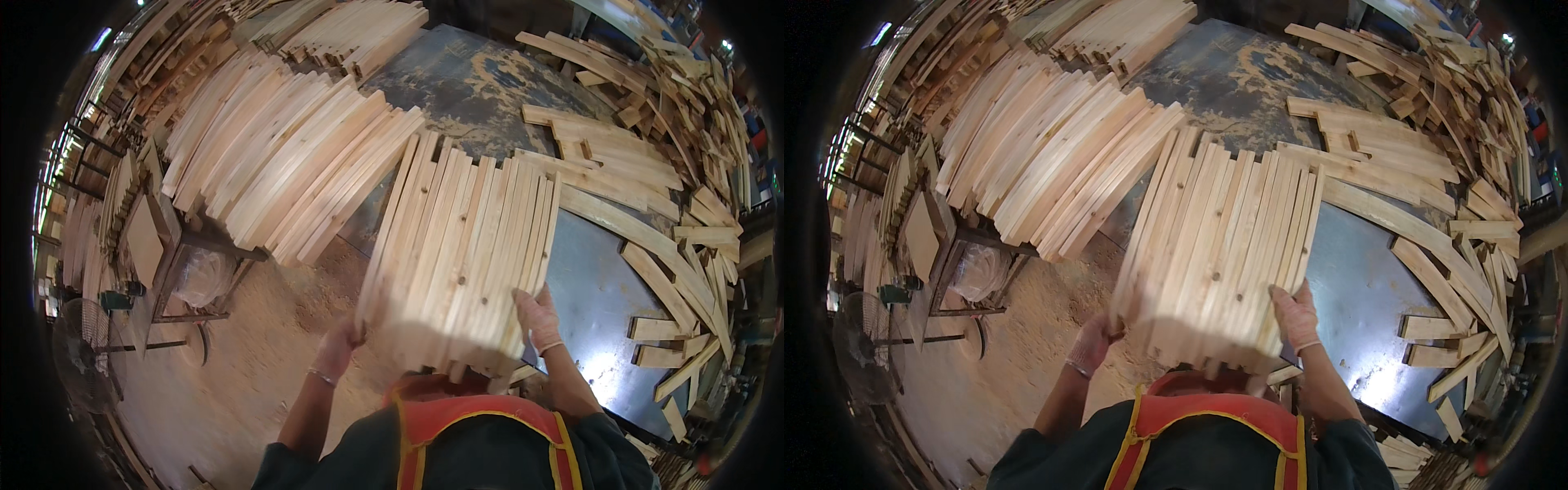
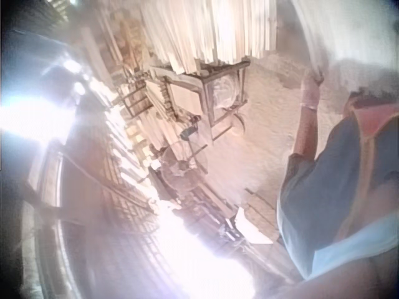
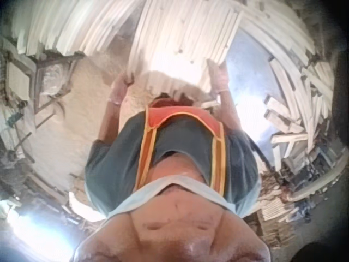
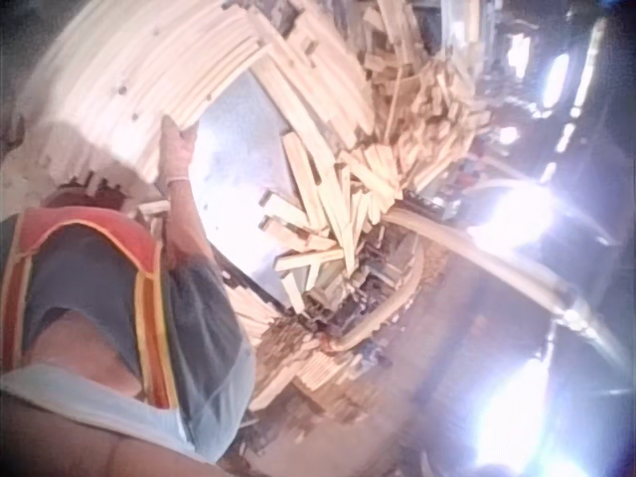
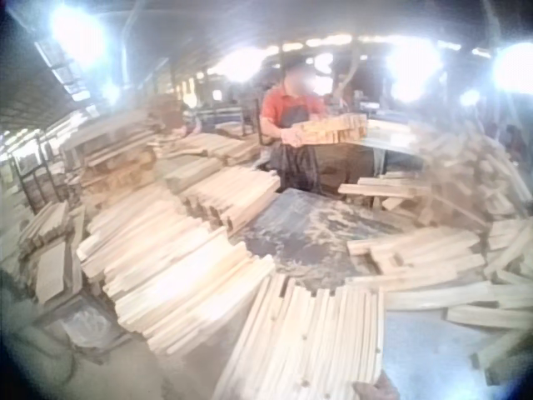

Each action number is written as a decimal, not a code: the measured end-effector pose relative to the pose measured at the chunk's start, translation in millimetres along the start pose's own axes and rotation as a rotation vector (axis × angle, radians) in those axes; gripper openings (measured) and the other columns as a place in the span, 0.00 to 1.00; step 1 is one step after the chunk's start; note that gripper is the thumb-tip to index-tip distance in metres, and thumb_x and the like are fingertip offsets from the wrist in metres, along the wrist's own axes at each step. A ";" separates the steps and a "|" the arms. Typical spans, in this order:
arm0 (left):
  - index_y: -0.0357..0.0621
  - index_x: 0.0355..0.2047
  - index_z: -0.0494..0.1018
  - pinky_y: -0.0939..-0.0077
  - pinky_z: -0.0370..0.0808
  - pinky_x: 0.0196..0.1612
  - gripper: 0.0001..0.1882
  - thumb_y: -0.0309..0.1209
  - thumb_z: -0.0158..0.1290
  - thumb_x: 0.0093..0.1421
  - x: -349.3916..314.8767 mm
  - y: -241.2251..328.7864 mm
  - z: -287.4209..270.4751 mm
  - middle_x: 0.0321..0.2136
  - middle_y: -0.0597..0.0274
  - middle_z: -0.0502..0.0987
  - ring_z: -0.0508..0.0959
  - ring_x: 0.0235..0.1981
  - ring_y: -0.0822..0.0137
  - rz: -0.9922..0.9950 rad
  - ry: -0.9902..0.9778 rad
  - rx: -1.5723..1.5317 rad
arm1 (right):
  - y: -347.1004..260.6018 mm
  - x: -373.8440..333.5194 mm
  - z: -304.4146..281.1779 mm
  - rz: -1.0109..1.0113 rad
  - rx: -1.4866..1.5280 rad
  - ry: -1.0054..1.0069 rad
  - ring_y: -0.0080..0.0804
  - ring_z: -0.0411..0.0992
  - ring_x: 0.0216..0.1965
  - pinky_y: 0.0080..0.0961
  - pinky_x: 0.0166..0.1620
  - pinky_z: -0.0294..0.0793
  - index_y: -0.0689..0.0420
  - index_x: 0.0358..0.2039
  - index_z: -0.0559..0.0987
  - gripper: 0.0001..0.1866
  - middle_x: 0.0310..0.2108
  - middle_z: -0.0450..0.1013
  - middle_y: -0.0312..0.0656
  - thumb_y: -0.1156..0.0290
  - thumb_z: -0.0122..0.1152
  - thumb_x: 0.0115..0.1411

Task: The person sorts and stacks wooden planks on a metal table in a workshop. They pick up planks from a disorganized pile, align them, and place them into a neat stack, repeating this process continuously.

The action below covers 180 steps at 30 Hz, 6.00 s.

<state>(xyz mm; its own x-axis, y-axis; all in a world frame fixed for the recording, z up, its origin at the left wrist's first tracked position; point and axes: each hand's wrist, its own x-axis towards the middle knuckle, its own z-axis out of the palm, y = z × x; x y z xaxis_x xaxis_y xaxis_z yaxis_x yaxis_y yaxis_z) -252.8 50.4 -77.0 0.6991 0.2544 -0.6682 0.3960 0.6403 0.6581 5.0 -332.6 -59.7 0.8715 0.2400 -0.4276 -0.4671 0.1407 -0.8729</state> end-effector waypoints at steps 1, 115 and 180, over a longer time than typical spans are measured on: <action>0.43 0.54 0.75 0.70 0.78 0.49 0.16 0.37 0.49 0.72 7.6 6.0 -10.1 0.42 0.62 0.80 0.81 0.44 0.65 -0.012 -0.083 0.168 | -2.4 1.2 -13.9 -0.017 0.125 -0.015 0.37 0.74 0.60 0.30 0.62 0.76 0.66 0.69 0.65 0.34 0.62 0.74 0.49 0.68 0.68 0.68; 0.46 0.73 0.63 0.42 0.61 0.72 0.48 0.51 0.64 0.56 146.2 163.2 91.7 0.71 0.45 0.65 0.62 0.73 0.40 0.771 0.239 2.034 | -141.5 245.8 47.1 -0.385 -1.508 0.080 0.50 0.74 0.62 0.48 0.60 0.74 0.49 0.60 0.75 0.30 0.57 0.78 0.49 0.58 0.70 0.57; 0.52 0.70 0.66 0.47 0.70 0.63 0.41 0.46 0.64 0.57 95.9 -3.2 323.1 0.64 0.48 0.70 0.70 0.65 0.43 0.772 -0.320 1.792 | -380.8 228.7 -368.0 -0.447 -1.111 0.400 0.41 0.74 0.54 0.33 0.58 0.74 0.57 0.70 0.69 0.40 0.60 0.73 0.49 0.50 0.70 0.64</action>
<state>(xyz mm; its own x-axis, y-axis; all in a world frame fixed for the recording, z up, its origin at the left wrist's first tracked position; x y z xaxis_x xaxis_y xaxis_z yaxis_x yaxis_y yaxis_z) 5.3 -161.4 -31.1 0.9681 -0.1762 -0.1780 -0.0929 -0.9125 0.3983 437.2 -684.7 88.6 0.9954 0.0461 0.0837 0.0874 -0.7935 -0.6023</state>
